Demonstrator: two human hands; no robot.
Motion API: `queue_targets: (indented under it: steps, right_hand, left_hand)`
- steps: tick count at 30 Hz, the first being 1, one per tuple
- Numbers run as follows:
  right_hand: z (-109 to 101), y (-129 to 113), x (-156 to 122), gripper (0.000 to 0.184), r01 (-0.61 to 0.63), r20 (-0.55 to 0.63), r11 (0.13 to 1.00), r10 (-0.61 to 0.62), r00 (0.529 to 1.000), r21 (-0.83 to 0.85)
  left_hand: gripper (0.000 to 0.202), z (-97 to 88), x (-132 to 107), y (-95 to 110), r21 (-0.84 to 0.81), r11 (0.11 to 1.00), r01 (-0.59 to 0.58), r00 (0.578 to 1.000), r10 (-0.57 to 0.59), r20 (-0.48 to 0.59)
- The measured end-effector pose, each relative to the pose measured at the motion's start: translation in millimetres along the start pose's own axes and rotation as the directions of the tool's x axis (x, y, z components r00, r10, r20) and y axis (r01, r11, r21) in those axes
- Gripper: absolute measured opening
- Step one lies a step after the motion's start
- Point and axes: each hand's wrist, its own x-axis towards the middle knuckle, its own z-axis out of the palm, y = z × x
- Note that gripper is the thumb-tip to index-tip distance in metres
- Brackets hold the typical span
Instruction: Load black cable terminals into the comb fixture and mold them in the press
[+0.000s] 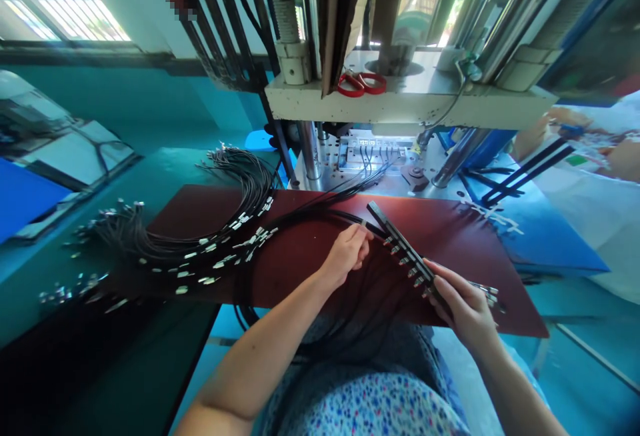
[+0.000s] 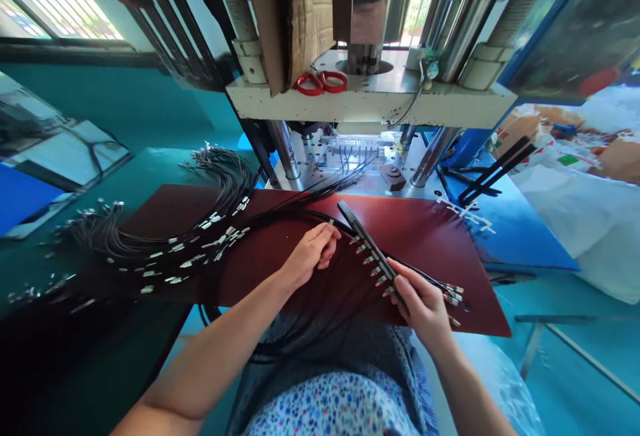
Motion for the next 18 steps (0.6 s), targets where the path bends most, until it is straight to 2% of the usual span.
queue_targets:
  steps: [4, 6, 11, 18]
  right_hand:
    - [0.6, -5.4, -4.1, 0.047, -0.027, 0.006, 0.999, 0.027, 1.0, 0.02]
    - [1.7, -8.0, -6.1, 0.046, -0.034, 0.012, 0.999, 0.034, 0.999, 0.023]
    - [5.5, -12.2, -9.0, 0.045, -0.011, 0.036, 1.0, 0.01, 0.999, 0.013]
    - [-0.7, -2.8, -2.9, 0.048, 0.119, 0.131, 0.986, -0.104, 0.986, -0.117]
  left_hand:
    - [0.026, 0.7, 0.0, 3.8, 0.053, 0.982, 0.181, 0.979, -0.185, 0.088]
    - [0.023, 2.2, 0.8, 5.9, 0.096, 0.969, 0.228, 0.962, -0.239, 0.135]
    - [0.023, 2.0, 4.4, 8.0, 0.11, 0.97, 0.218, 0.953, -0.235, 0.191]
    - [0.027, -3.6, 13.1, 7.8, 0.176, 0.947, 0.269, 0.914, -0.309, 0.264]
